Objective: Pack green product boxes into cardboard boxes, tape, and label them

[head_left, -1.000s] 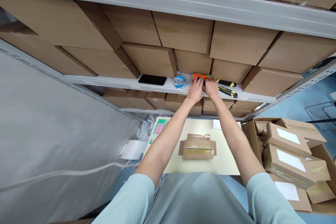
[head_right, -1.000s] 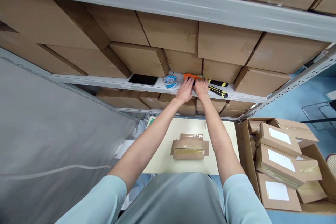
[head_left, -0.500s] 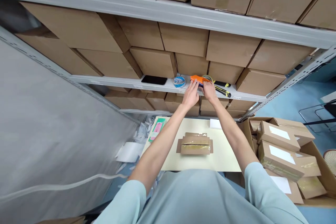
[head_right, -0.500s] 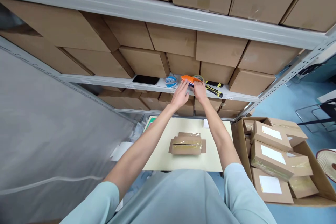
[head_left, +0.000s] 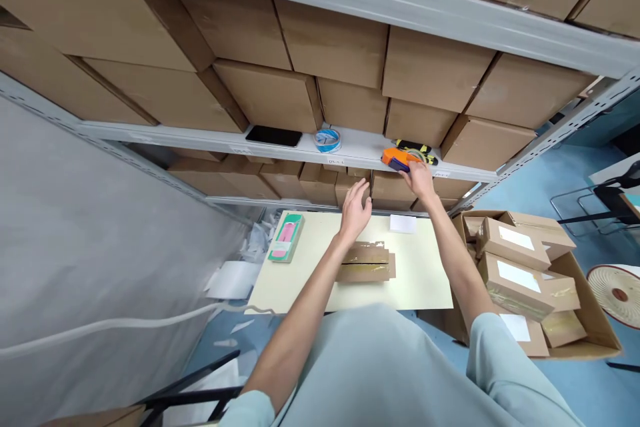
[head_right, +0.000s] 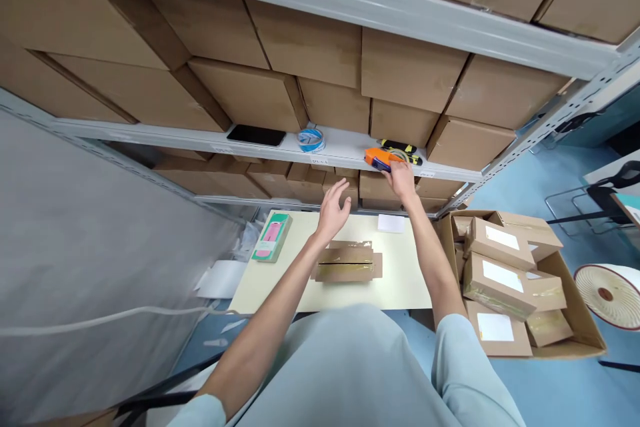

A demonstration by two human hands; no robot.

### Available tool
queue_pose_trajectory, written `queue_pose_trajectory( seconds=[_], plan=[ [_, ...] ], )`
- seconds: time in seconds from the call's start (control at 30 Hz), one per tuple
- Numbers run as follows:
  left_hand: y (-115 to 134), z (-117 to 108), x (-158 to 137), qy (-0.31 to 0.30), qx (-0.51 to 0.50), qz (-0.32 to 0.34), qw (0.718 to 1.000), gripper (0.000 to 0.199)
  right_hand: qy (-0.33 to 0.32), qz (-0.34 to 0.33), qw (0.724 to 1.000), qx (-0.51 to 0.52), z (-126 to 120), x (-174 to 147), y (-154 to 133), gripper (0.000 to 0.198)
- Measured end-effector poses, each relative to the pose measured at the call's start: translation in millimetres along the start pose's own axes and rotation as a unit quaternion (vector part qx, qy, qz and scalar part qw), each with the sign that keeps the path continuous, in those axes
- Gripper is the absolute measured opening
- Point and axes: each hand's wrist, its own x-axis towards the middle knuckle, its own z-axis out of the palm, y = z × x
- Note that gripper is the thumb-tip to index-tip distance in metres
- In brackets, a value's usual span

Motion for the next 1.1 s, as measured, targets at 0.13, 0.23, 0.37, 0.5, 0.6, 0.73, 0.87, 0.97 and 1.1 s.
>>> queue_pose_trajectory(
  seconds=[0.13,0.23,0.37,0.5,0.6,0.73,0.87,0.97,1.1],
  plan=[
    [17,6,28,0.005,-0.012,0.028,1.000,0.052,-0.010,-0.001,1.000,0.000,-13,9,11,0.030],
    [29,6,35,0.021,-0.034,0.030,0.999,0.051,0.010,-0.016,0.999,0.026,-16,-12,0,0.031],
    [35,-5,11,0.061,-0.082,0.007,0.995,0.045,0.047,-0.049,0.993,0.096,-10,-79,-31,0.038],
    [31,-23,-43,0.056,-0.120,-0.043,0.990,0.037,0.031,-0.038,0.984,0.172,4,-159,-64,0.043],
    [23,-33,-85,0.034,-0.115,-0.084,0.989,0.031,-0.005,-0.019,0.979,0.202,16,-209,-84,0.047],
    [13,-40,-131,0.001,-0.112,-0.126,0.986,0.028,-0.058,0.005,0.976,0.211,29,-254,-101,0.048],
    [12,-47,-157,-0.023,-0.125,-0.143,0.982,0.029,-0.081,0.005,0.973,0.216,36,-275,-110,0.049],
    [16,-56,-166,-0.026,-0.133,-0.151,0.979,0.032,-0.094,-0.009,0.970,0.222,32,-280,-114,0.049],
    [26,-72,-169,-0.028,-0.153,-0.152,0.976,0.034,-0.088,-0.039,0.968,0.232,20,-280,-118,0.046]
  ],
)
